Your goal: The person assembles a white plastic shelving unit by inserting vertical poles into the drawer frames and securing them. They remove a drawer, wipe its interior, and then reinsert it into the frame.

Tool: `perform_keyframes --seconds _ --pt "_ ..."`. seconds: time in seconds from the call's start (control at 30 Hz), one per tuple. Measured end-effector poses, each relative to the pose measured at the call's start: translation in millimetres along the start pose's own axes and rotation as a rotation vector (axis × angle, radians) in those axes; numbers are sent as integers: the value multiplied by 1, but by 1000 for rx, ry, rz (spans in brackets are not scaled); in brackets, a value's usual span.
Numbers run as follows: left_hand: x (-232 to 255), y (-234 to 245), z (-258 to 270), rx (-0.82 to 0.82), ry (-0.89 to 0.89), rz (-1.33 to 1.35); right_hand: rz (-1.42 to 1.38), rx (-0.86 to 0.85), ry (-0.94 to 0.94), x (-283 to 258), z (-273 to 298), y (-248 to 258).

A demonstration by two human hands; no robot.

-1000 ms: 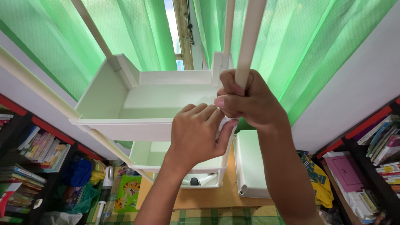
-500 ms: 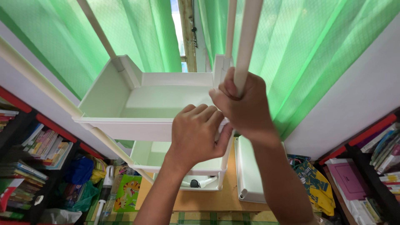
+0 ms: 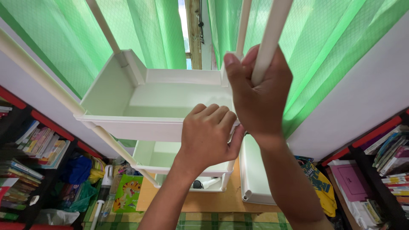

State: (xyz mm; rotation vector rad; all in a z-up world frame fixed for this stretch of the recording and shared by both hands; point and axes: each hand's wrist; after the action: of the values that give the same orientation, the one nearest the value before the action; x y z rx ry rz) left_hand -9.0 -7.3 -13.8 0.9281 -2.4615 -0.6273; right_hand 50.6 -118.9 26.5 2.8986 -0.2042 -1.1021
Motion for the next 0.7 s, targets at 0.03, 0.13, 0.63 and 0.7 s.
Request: perform_keyframes --seconds 0.03,0.13,0.63,0.7 --pt "0 1 0 2 -2 1 8 0 -6 0 -3 -1" --pt "0 3 -1 12 -2 13 -222 -211 -161 4 -13 10" --pt "-1 -1 1 -24 -6 -2 220 75 -30 15 27 -1" --pt "-1 -1 2 -23 1 -6 -3 -92 -174 20 18 6"
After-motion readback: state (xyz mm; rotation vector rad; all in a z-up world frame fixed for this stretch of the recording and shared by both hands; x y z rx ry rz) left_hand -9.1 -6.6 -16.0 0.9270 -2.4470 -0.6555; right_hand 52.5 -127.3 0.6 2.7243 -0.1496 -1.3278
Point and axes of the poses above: each hand's wrist, its own z-axis away from the middle knuckle, its own y-axis out of the back of the hand, x = y × z, and after that the axes turned 13 degrees about z, right-handed
